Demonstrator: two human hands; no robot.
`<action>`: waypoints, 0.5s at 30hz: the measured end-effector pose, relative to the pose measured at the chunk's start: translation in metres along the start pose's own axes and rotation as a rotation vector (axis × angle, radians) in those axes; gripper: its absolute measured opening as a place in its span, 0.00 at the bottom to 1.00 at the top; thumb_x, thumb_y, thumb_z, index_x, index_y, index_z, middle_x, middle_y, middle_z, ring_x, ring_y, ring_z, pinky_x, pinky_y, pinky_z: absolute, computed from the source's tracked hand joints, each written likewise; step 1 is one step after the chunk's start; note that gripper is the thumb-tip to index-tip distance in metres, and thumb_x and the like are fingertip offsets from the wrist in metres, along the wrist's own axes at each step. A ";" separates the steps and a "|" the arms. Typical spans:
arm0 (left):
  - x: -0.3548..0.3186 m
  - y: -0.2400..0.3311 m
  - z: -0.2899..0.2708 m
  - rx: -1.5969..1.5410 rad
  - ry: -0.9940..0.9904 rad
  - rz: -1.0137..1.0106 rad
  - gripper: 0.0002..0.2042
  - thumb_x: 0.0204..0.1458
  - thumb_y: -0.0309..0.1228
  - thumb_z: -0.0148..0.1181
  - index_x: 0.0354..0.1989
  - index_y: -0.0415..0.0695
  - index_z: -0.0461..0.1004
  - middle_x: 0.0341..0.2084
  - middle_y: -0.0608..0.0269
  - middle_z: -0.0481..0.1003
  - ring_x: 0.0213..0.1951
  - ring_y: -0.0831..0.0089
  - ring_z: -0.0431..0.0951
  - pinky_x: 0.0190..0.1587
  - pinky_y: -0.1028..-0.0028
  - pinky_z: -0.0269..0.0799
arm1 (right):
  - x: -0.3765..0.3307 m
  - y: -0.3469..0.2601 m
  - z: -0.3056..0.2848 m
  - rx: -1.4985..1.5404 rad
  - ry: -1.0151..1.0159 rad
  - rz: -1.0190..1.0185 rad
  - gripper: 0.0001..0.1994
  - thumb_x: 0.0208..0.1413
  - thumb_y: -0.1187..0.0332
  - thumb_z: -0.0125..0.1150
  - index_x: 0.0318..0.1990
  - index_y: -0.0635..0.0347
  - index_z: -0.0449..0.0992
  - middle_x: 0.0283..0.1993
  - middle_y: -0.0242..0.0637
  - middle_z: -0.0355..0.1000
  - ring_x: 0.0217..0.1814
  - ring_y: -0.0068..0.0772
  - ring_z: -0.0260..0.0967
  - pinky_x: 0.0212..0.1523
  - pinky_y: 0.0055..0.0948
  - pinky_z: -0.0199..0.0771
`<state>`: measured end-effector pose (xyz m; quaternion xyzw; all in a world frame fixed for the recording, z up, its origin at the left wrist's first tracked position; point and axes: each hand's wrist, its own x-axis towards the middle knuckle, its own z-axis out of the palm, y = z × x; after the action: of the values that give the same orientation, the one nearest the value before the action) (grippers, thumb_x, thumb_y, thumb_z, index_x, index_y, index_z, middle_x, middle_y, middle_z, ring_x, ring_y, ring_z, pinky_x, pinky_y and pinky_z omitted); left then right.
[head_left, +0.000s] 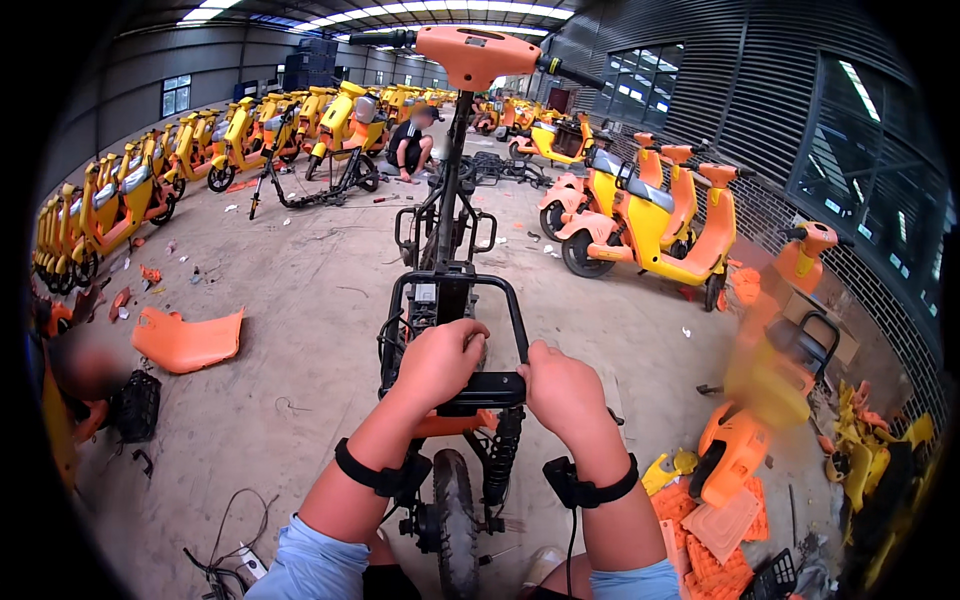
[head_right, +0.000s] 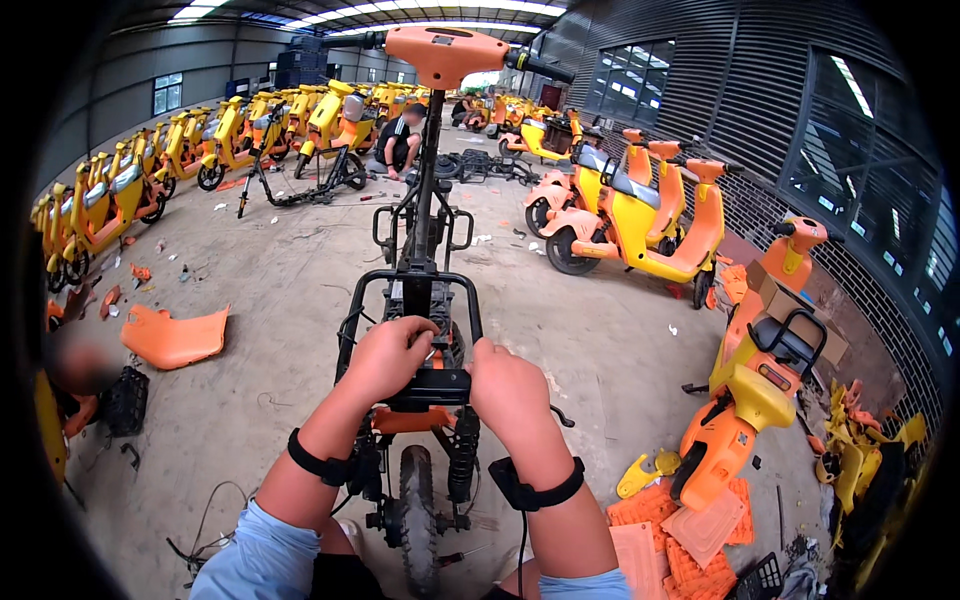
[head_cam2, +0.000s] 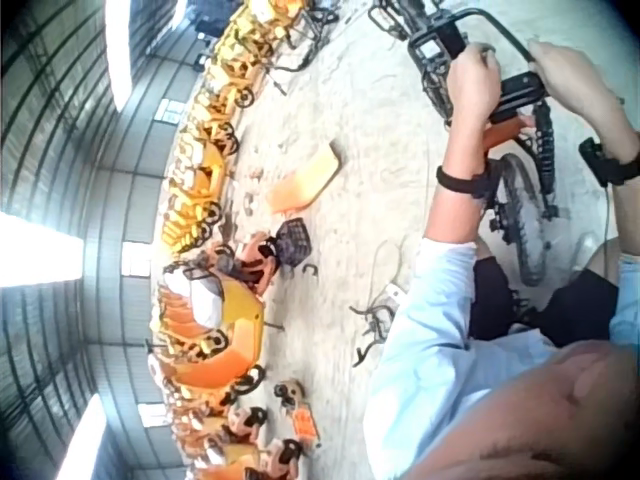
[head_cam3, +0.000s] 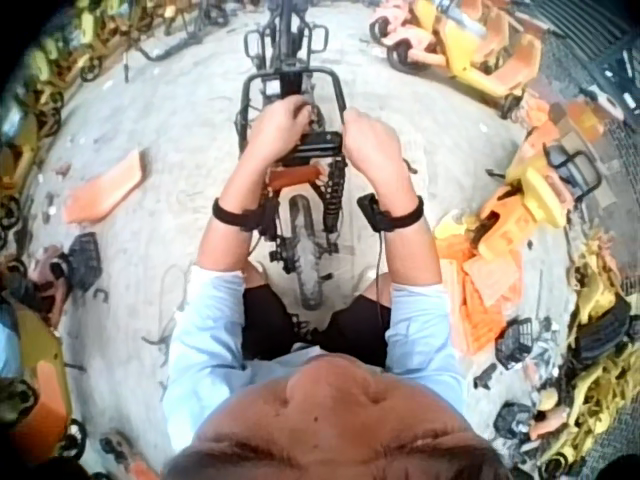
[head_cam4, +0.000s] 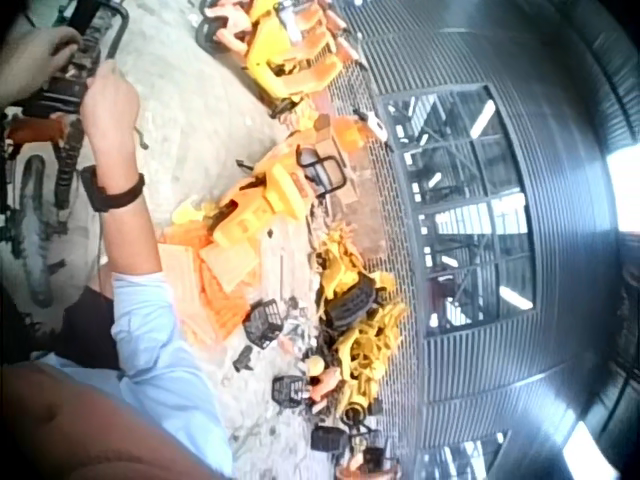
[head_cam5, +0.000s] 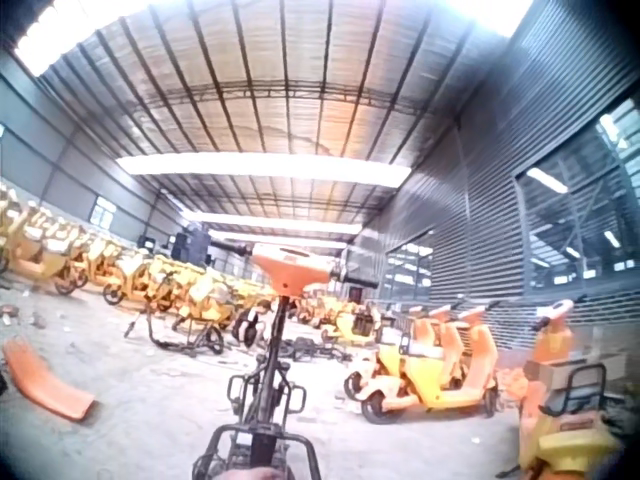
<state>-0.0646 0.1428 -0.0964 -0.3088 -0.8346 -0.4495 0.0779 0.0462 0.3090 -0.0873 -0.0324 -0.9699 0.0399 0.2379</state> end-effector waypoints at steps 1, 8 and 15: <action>-0.002 0.004 -0.006 0.043 -0.014 -0.004 0.13 0.65 0.37 0.58 0.48 0.46 0.86 0.35 0.49 0.85 0.41 0.48 0.86 0.45 0.55 0.80 | 0.000 0.001 -0.001 -0.035 0.000 -0.001 0.11 0.67 0.62 0.62 0.40 0.61 0.73 0.35 0.47 0.80 0.36 0.55 0.82 0.36 0.50 0.82; -0.001 0.003 -0.003 0.018 -0.008 -0.009 0.12 0.65 0.36 0.58 0.47 0.46 0.86 0.29 0.52 0.85 0.36 0.51 0.86 0.41 0.56 0.80 | 0.001 -0.001 0.004 -0.078 0.035 0.037 0.12 0.68 0.59 0.62 0.39 0.59 0.74 0.33 0.45 0.80 0.32 0.53 0.82 0.33 0.48 0.82; -0.002 0.010 -0.001 -0.019 -0.024 -0.010 0.12 0.66 0.37 0.58 0.47 0.46 0.86 0.25 0.56 0.84 0.30 0.57 0.86 0.37 0.60 0.80 | 0.000 0.000 0.007 -0.146 0.058 0.060 0.13 0.68 0.57 0.61 0.38 0.58 0.76 0.33 0.45 0.81 0.33 0.49 0.84 0.33 0.45 0.84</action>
<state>-0.0579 0.1448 -0.0896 -0.3108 -0.8327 -0.4539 0.0628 0.0431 0.3088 -0.0940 -0.0796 -0.9616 -0.0247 0.2615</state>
